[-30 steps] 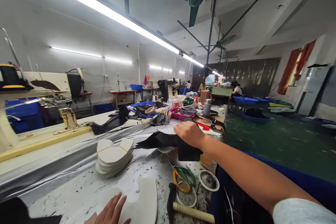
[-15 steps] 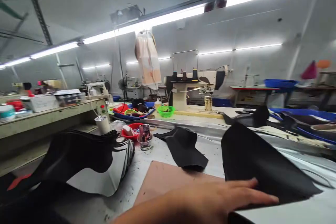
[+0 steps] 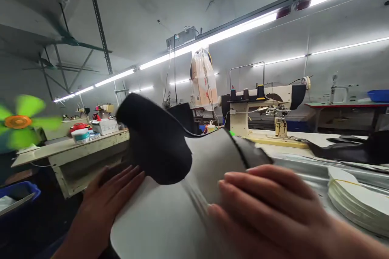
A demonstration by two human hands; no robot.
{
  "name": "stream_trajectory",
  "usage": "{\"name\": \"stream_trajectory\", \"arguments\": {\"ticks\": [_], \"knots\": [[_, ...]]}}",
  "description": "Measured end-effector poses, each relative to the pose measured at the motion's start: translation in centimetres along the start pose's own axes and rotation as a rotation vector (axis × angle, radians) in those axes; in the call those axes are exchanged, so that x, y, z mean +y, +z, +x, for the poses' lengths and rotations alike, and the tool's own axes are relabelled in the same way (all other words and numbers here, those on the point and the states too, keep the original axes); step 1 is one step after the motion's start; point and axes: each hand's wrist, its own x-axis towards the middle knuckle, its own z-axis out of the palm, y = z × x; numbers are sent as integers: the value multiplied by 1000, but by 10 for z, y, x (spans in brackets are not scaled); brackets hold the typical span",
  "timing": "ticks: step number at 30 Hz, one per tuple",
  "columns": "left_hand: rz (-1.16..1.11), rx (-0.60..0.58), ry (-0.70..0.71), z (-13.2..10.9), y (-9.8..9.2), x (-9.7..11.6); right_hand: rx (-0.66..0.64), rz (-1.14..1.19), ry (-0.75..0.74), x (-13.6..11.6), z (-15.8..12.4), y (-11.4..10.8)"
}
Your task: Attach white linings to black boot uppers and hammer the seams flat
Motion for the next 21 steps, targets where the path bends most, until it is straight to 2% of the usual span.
{"name": "stream_trajectory", "arguments": {"ticks": [2,4,6,7,9,10,12,15,17,21], "knots": [[149,19,83,-19,17,-45,-83,3,-41,-27,-23,60],[216,-67,24,-47,49,-69,-135,25,-8,-60,-61,133],[184,-191,-54,-77,86,-75,-123,-11,65,-93,-103,207],[156,-299,-79,-91,104,-75,-120,-35,73,-107,-123,239],[157,-366,-136,-108,133,-73,-141,-41,26,-121,-152,288],[155,-382,-145,-111,144,-73,-177,-37,15,-122,-160,302],[155,-382,-144,-108,159,-76,-311,10,60,-112,-164,313],[189,-387,-172,-90,172,-80,-510,60,218,-86,-153,304],[188,-406,-167,-81,178,-79,-564,68,279,-75,-152,296],[108,-487,-125,-75,188,-74,-591,133,206,-76,-171,301]]}}
